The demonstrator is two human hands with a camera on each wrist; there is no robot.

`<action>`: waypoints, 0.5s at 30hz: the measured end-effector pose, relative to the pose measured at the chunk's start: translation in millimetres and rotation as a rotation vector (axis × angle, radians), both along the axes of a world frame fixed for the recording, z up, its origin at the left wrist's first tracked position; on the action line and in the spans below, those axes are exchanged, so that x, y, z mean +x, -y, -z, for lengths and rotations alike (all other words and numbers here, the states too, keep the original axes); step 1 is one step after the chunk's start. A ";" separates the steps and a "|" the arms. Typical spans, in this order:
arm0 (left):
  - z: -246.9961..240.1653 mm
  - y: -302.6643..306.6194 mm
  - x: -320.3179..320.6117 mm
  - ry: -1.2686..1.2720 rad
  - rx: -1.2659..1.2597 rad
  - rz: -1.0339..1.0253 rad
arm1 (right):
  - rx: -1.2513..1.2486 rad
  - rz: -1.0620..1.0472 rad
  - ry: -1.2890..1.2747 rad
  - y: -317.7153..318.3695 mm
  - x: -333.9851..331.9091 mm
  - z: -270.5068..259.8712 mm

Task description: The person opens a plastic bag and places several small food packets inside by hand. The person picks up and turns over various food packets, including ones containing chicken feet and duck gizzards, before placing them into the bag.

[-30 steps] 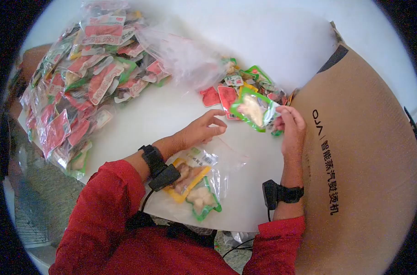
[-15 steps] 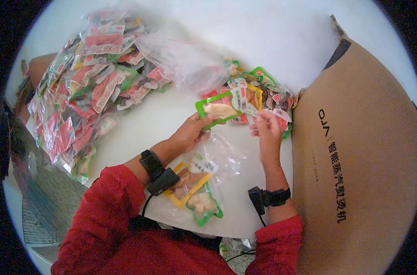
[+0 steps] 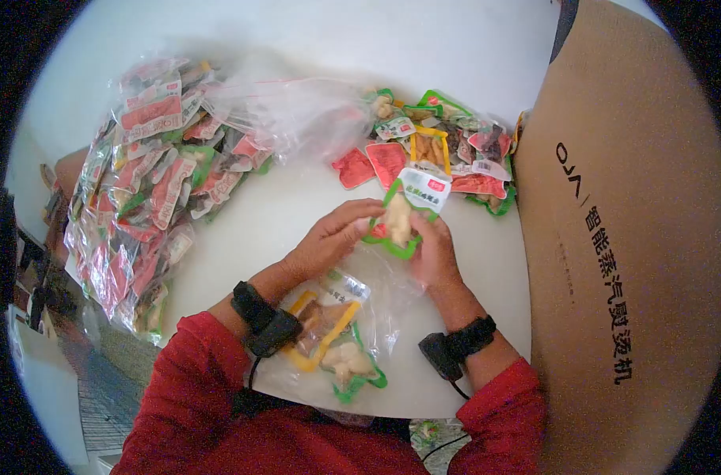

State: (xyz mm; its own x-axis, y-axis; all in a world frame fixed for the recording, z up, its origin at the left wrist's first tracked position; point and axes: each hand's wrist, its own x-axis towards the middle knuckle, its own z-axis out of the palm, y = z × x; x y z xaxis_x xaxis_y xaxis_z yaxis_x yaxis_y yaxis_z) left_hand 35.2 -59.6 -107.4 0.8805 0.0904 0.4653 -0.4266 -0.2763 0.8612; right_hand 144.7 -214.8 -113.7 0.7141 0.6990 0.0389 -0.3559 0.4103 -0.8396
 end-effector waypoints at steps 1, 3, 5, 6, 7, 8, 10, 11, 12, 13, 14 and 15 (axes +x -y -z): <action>-2.1 -1.1 -1.7 -0.004 0.010 -0.002 | 0.003 0.031 -0.020 0.2 0.0 -3.3; -5.9 -2.1 -6.3 -0.281 -0.411 -0.019 | -0.031 0.060 -0.009 1.0 -2.6 -13.3; -1.4 -2.4 -2.1 -0.273 -0.436 -0.009 | -0.070 0.089 0.000 3.9 0.1 -13.0; -1.6 -1.4 -1.1 -0.259 -0.471 0.007 | -0.121 -0.024 0.067 6.9 2.4 -12.4; -1.8 -1.3 -0.8 -0.266 -0.466 0.002 | -0.172 -0.137 0.134 7.1 2.2 -11.2; -2.0 -1.4 -0.6 -0.294 -0.470 -0.004 | -0.167 -0.139 0.128 7.2 -0.6 -10.5; -6.5 -0.2 -3.0 -0.328 -0.474 -0.012 | -0.405 -0.226 0.356 7.1 -12.6 -21.8; -8.9 0.5 -4.5 -0.373 -0.501 -0.039 | -0.402 -0.228 0.352 6.1 -12.6 -19.8; -9.8 1.3 -5.1 -0.418 -0.529 -0.065 | -0.397 -0.235 0.348 5.6 -11.8 -17.4; -5.5 1.4 -2.6 -0.421 -0.528 -0.066 | -0.391 -0.241 0.345 5.2 -11.2 -16.1; 1.2 1.3 1.3 -0.379 -0.599 -0.055 | -0.391 -0.240 0.342 3.4 -13.2 -16.6; 1.1 2.7 2.6 -0.338 -0.669 -0.043 | -0.301 -0.207 0.294 0.7 -16.8 -18.5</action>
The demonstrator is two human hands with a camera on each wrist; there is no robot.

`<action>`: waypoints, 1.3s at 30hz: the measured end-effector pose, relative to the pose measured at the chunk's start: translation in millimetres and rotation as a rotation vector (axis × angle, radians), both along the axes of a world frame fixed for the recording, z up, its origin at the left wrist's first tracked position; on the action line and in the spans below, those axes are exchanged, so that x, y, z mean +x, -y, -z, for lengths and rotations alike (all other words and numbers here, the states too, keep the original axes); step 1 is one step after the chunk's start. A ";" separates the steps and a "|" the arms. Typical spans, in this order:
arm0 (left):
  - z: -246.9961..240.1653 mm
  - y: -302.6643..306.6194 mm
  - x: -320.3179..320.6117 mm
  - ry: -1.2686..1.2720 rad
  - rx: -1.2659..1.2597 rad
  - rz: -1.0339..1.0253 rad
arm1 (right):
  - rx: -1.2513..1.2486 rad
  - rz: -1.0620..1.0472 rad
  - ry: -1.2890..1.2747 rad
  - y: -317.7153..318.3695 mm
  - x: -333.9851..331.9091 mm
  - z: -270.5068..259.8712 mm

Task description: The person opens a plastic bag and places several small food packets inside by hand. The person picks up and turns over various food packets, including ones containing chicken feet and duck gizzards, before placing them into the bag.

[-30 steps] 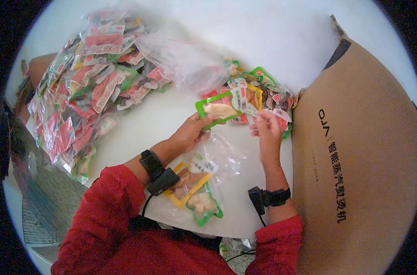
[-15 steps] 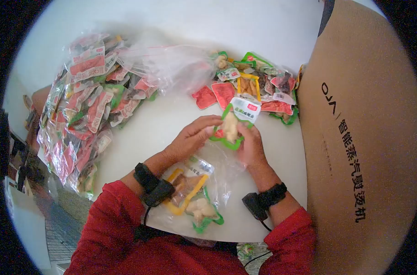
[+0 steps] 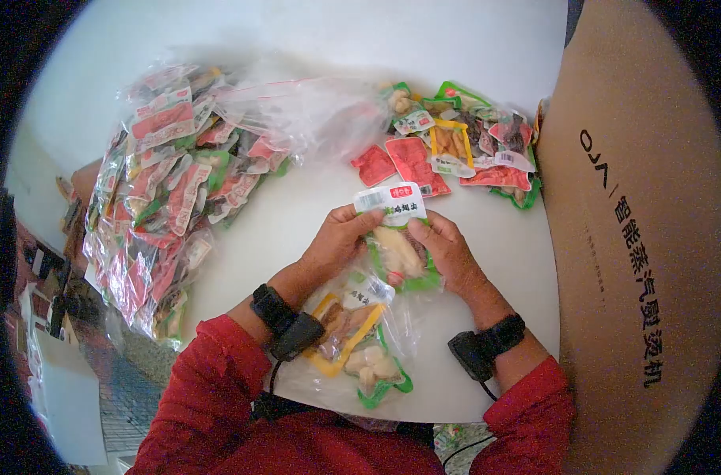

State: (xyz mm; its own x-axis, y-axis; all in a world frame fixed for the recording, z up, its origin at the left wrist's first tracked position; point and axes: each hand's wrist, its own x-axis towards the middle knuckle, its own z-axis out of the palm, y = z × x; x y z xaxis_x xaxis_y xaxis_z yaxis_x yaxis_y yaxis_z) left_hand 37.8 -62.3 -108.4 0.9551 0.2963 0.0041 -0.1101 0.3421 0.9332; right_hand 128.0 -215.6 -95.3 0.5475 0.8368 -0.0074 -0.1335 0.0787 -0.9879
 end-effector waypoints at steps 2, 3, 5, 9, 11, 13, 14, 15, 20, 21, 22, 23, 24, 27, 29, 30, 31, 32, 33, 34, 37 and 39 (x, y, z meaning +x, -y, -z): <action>-0.4 -3.5 -4.1 -0.044 0.067 0.025 | 0.092 0.034 -0.053 0.2 2.4 2.3; -4.2 -3.8 -6.8 -0.085 0.133 0.043 | 0.092 0.031 0.013 0.7 7.3 6.5; -11.1 -1.1 -9.0 -0.089 0.174 0.036 | 0.098 0.026 0.077 0.8 10.6 10.5; -13.0 -0.5 -10.7 -0.084 0.176 0.056 | 0.130 0.063 -0.028 0.8 5.6 4.7; -14.1 -1.7 -11.4 -0.089 0.186 0.062 | 0.139 0.068 -0.031 1.2 5.7 4.7; -12.2 -1.8 -10.2 -0.093 0.195 0.071 | 0.163 0.076 -0.090 0.6 7.3 8.3; -7.7 -1.8 -7.9 -0.067 0.147 0.060 | 0.162 0.078 -0.090 2.2 8.2 7.7; -7.7 -0.7 -7.3 -0.042 0.099 0.049 | 0.145 0.060 -0.064 4.0 9.6 7.0; -10.9 -2.9 -9.8 -0.056 0.121 0.066 | 0.100 0.090 0.058 3.4 9.4 6.6; -13.1 -2.2 -10.4 -0.066 0.145 0.061 | 0.120 0.094 0.024 2.4 7.5 5.5; -15.6 -1.3 -11.4 -0.066 0.145 0.063 | 0.140 0.097 -0.010 2.1 6.5 4.7; -18.8 0.0 -12.9 -0.072 0.152 0.062 | 0.140 0.098 -0.010 2.6 6.4 4.2; -21.5 0.9 -14.0 -0.078 0.160 0.060 | 0.129 0.103 -0.006 2.9 6.5 3.7; -19.0 -3.3 -14.1 -0.083 0.199 0.076 | 0.114 0.104 -0.004 2.8 7.9 4.7; -15.4 -2.5 -11.5 -0.079 0.168 0.067 | 0.109 0.100 -0.005 3.2 10.6 7.2; -14.3 -2.2 -10.5 -0.076 0.138 0.059 | 0.093 0.092 0.002 4.1 13.1 8.9; -14.2 -2.6 -10.5 -0.076 0.138 0.059 | 0.078 0.085 0.008 4.7 14.8 10.4; -14.2 -3.0 -10.6 -0.083 0.124 0.068 | 0.078 0.085 0.008 4.8 15.5 11.6; -14.1 -3.4 -10.6 -0.089 0.110 0.077 | 0.088 0.120 0.015 4.9 16.0 12.6; -13.9 -2.6 -10.2 -0.089 0.110 0.077 | 0.099 0.155 0.023 4.9 16.2 12.9; -12.6 -0.4 -8.9 -0.097 0.027 0.069 | 0.224 0.183 -0.160 0.0 14.6 10.8; -10.5 -1.3 -8.4 -0.077 0.083 0.101 | 0.233 0.212 -0.129 -0.8 19.1 14.8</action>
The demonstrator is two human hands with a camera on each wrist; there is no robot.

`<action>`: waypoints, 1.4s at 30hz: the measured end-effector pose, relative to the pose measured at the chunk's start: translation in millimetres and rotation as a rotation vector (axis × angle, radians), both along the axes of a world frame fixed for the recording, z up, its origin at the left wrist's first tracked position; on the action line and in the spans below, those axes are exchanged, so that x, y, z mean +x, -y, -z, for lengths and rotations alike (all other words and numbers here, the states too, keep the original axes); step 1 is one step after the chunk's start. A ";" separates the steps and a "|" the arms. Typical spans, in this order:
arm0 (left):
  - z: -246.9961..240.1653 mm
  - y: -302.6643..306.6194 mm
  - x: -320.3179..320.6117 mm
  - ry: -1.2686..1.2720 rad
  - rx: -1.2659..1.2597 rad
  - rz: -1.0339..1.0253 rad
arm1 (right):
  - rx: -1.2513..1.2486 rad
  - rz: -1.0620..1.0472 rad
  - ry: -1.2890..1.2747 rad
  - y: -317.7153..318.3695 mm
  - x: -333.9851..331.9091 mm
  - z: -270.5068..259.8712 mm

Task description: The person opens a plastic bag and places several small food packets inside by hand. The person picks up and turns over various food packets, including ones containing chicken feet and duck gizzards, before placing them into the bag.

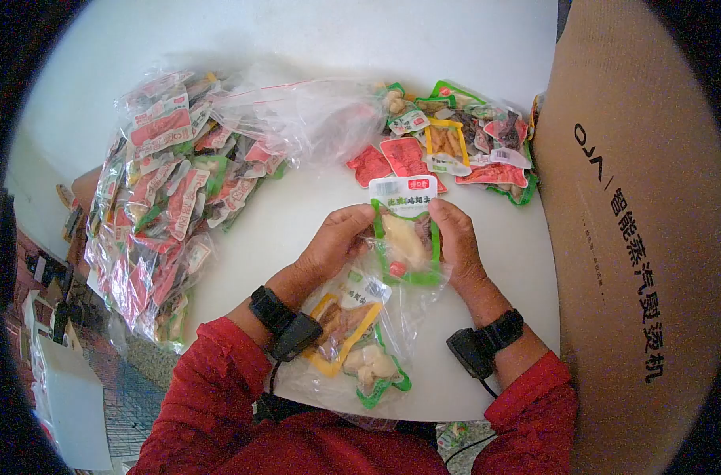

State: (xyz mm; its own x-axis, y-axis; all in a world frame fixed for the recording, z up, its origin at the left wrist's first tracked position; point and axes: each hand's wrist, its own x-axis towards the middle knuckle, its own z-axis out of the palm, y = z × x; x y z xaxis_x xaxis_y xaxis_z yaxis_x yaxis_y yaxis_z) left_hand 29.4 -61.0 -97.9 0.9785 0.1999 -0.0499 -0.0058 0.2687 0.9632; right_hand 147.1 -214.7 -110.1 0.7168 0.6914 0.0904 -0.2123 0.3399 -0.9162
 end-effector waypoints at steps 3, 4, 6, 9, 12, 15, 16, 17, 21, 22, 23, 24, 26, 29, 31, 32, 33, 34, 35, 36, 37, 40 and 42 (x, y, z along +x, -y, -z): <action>5.3 0.5 1.9 0.032 0.044 0.033 | 0.009 0.038 0.006 -0.4 2.2 1.6; 5.3 0.6 1.6 0.032 0.043 0.033 | 0.015 0.042 -0.015 -0.5 2.2 1.3; 4.4 0.6 0.7 0.028 0.044 0.048 | 0.001 0.057 0.004 -0.3 3.6 2.8; 5.5 0.7 1.5 0.017 0.052 0.047 | 0.000 0.069 0.006 0.0 3.5 2.9; 7.3 -1.4 2.1 0.030 0.066 0.076 | 0.023 0.070 -0.027 -1.2 2.9 1.7; 7.6 -0.8 3.1 0.026 0.204 0.171 | 0.024 0.079 -0.050 -0.2 -1.4 -4.8; 9.6 0.9 4.0 0.026 0.203 0.171 | 0.016 0.082 -0.056 0.3 -2.7 -6.7; 13.0 3.5 5.9 0.105 0.161 0.205 | 0.016 0.083 -0.056 0.0 -2.0 -5.6; 6.0 3.2 3.3 0.112 0.116 0.305 | 0.049 0.073 -0.038 1.9 0.0 -3.3; 6.5 3.5 3.6 0.112 0.116 0.305 | 0.053 0.051 -0.047 2.9 0.2 -3.6; 7.5 4.0 4.0 0.135 0.120 0.302 | 0.053 0.051 -0.047 3.1 1.2 -2.5; 7.6 4.6 4.1 0.158 0.124 0.298 | 0.059 0.057 -0.072 2.8 2.6 -0.6; 7.0 5.8 3.5 0.145 0.102 0.276 | 0.066 0.063 -0.097 2.1 3.7 1.2; 11.5 4.3 5.1 0.128 0.076 0.254 | 0.135 0.035 -0.109 1.1 3.3 1.5; 13.0 2.3 5.8 0.125 0.072 0.253 | 0.141 0.035 -0.110 1.0 2.9 0.3; 13.4 0.4 6.1 0.099 0.092 0.269 | 0.141 0.036 -0.111 0.9 2.3 -0.3; 10.8 0.3 5.4 0.074 0.112 0.285 | 0.153 0.020 -0.105 0.7 1.5 -0.8; 8.5 1.1 4.3 0.073 0.112 0.285 | 0.166 0.003 -0.099 0.7 1.2 -1.0; 6.0 2.2 2.9 0.076 0.125 0.274 | 0.166 0.004 -0.100 0.8 1.5 -0.7; 3.5 3.1 1.7 0.079 0.138 0.262 | 0.165 0.000 -0.105 0.8 1.9 0.0; 4.5 1.3 2.0 0.079 0.138 0.263 | 0.165 -0.004 -0.110 0.8 2.0 0.2; 10.8 -2.9 4.5 -0.005 0.199 0.248 | 0.171 -0.012 -0.105 1.1 -1.8 -5.0; 10.8 0.6 5.7 0.051 0.126 0.151 | 0.148 -0.033 -0.031 -0.9 -5.2 -5.0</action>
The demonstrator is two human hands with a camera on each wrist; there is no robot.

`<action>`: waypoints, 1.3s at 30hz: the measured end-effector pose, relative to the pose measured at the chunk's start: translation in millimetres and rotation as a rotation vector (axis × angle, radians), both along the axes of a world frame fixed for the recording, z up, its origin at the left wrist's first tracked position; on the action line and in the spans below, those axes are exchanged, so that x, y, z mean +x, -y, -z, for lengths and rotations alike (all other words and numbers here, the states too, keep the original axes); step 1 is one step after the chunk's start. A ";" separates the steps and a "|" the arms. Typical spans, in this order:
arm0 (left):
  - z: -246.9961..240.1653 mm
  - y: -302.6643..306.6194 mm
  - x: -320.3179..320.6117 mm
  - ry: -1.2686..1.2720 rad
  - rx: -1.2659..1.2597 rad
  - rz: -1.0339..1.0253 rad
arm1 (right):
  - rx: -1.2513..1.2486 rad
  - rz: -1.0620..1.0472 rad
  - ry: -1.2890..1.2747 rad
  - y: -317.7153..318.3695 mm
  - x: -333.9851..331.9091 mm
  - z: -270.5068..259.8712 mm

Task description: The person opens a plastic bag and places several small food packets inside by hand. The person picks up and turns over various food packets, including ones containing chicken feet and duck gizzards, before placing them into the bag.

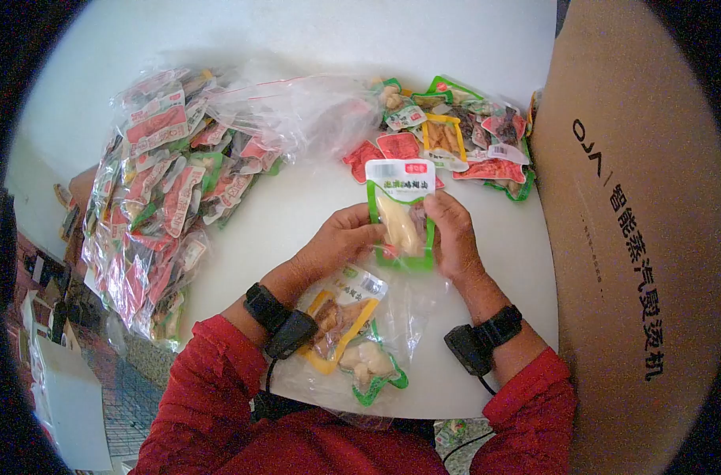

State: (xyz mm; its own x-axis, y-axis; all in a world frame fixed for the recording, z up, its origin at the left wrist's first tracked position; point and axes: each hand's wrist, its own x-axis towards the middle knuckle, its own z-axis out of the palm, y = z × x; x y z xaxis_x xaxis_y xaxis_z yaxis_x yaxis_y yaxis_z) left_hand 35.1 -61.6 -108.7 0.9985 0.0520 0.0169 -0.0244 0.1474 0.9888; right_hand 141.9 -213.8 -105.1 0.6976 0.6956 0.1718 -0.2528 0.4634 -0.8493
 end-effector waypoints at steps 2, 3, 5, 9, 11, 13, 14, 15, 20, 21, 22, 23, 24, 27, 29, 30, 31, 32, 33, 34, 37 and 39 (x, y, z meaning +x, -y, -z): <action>-5.8 -0.1 -2.3 -0.001 -0.007 -0.029 | -0.020 -0.016 0.077 -0.2 -0.7 1.1; -9.1 0.3 -3.4 -0.002 -0.014 -0.056 | -0.059 -0.027 0.113 0.5 0.5 2.9; -5.6 -0.4 -2.1 -0.001 -0.015 -0.057 | -0.098 -0.037 0.151 1.3 3.0 5.5; -7.0 -0.6 -2.6 -0.003 0.010 -0.048 | -0.104 -0.023 0.149 1.4 4.4 5.7; -9.5 0.9 -4.0 -0.008 0.007 -0.051 | -0.103 -0.018 0.140 1.5 4.2 4.6; -10.4 1.9 -4.8 -0.013 0.003 -0.055 | -0.155 0.020 0.178 2.0 4.3 3.6; -10.6 2.1 -5.0 -0.019 0.001 -0.061 | -0.155 0.020 0.178 2.0 3.8 3.0; -10.7 2.2 -5.1 -0.024 0.000 -0.067 | -0.151 0.016 0.166 1.8 3.0 2.3; -10.4 1.4 -4.9 -0.043 0.008 -0.079 | -0.157 0.001 0.173 2.7 4.2 2.8; -10.6 1.6 -5.2 -0.041 0.011 -0.085 | -0.163 0.000 0.174 2.6 4.0 2.3; -10.7 1.7 -5.3 -0.041 0.010 -0.085 | -0.169 0.000 0.175 2.5 3.9 2.0; -10.6 1.8 -5.5 -0.040 0.002 -0.087 | -0.170 0.000 0.175 2.6 4.2 2.1; -10.6 1.9 -5.7 -0.039 -0.007 -0.089 | -0.172 -0.007 0.173 3.0 4.7 2.3; -11.5 2.3 -6.4 -0.031 -0.029 -0.088 | -0.168 -0.018 0.155 2.9 4.9 2.9; -12.8 2.8 -7.0 -0.038 -0.025 -0.097 | -0.162 -0.022 0.140 2.3 4.5 2.8; -13.1 3.1 -7.0 -0.044 -0.021 -0.104 | -0.168 -0.005 0.147 2.0 4.0 2.4; -12.0 2.7 -6.1 -0.044 -0.021 -0.104 | -0.174 0.013 0.155 1.8 3.7 2.2; -9.5 1.8 -4.2 -0.045 0.006 -0.099 | -0.174 0.013 0.155 2.3 3.8 2.4; -6.9 1.1 -2.5 -0.047 0.033 -0.094 | -0.207 0.056 0.198 3.1 4.1 2.9; -3.5 1.1 -1.3 -0.046 0.032 -0.094 | -0.241 0.099 0.240 3.8 4.7 3.3; 1.4 2.6 -1.6 0.041 0.165 -0.168 | -0.213 0.236 0.156 2.2 10.3 6.3; 1.6 2.8 -3.1 0.113 0.309 -0.219 | -0.254 0.244 0.274 2.7 10.6 3.9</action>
